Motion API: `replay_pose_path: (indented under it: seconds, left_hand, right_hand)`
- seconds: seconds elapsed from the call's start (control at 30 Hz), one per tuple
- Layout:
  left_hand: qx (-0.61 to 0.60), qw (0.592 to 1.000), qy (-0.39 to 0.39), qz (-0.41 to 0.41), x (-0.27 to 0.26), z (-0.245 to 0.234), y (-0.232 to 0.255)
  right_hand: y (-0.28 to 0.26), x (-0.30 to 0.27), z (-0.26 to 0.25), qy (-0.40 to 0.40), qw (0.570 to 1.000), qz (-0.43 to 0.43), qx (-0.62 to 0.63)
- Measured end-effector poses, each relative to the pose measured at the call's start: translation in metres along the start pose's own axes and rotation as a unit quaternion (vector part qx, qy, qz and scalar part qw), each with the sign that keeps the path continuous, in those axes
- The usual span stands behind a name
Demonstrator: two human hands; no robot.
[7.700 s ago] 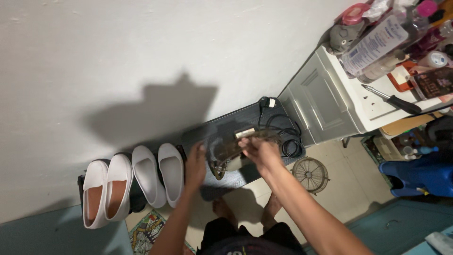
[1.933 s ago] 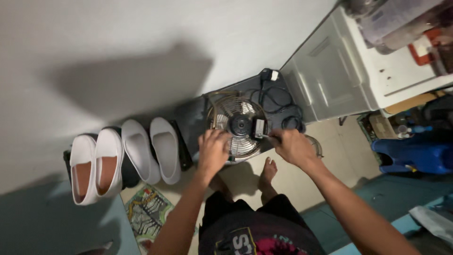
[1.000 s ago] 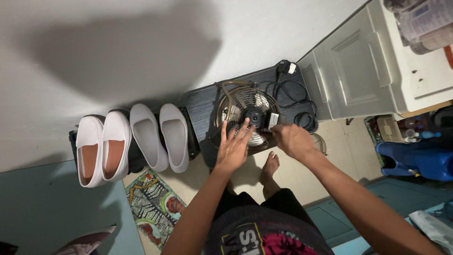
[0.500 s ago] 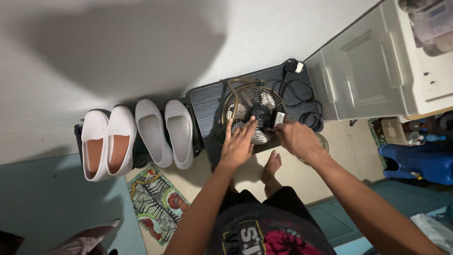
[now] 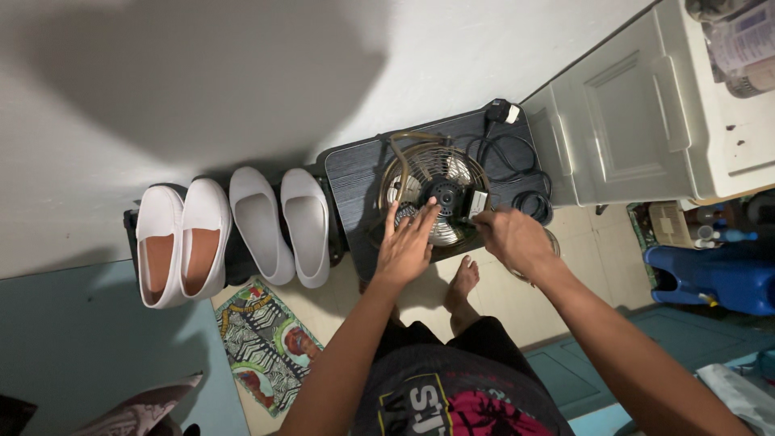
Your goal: The person uses a screwdriver to remove screws from the front grille of a table fan, then removes the grille and fan blades. They continue to unscrew and remove the rear grille, leaving the fan motor exposed.
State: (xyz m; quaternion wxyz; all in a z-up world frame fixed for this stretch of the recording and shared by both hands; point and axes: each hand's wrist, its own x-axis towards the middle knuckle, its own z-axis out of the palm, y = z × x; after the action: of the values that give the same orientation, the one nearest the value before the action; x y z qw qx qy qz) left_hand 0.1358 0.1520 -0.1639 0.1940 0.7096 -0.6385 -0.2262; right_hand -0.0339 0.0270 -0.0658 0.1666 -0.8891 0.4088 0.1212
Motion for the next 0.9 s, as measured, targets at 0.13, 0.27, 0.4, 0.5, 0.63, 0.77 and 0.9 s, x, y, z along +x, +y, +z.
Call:
replay_pose_path:
  seconds: [0.13, 0.27, 0.4, 0.5, 0.63, 0.77, 0.9]
  left_hand:
    - [-0.011, 1.0, 0.023, 0.01, -0.001, 0.0, -0.001]
    - [-0.016, 1.0, 0.005, 0.001, -0.001, -0.001, 0.0]
    - [-0.009, 1.0, 0.003, 0.0, 0.0, -0.003, 0.0]
    - [-0.007, 1.0, -0.003, -0.004, 0.001, -0.003, 0.002]
    - [-0.006, 1.0, -0.011, -0.006, 0.001, -0.005, 0.002]
    - [-0.006, 1.0, 0.001, -0.001, -0.001, -0.005, 0.001]
    - [-0.012, 1.0, 0.022, 0.007, -0.002, -0.004, 0.002]
  right_hand:
    - [-0.002, -0.001, -0.001, 0.015, 1.0, -0.016, 0.006]
    - [-0.003, -0.004, -0.004, 0.007, 1.0, -0.019, 0.005]
    - [-0.008, -0.004, -0.005, -0.003, 1.0, -0.004, -0.005]
    - [-0.01, -0.004, -0.005, -0.005, 1.0, -0.006, -0.01]
    - [-0.01, -0.003, -0.006, -0.005, 1.0, -0.016, -0.008]
    - [-0.009, -0.004, -0.008, -0.005, 1.0, -0.017, -0.009]
    - [-0.011, -0.005, -0.009, 0.003, 1.0, -0.024, -0.016]
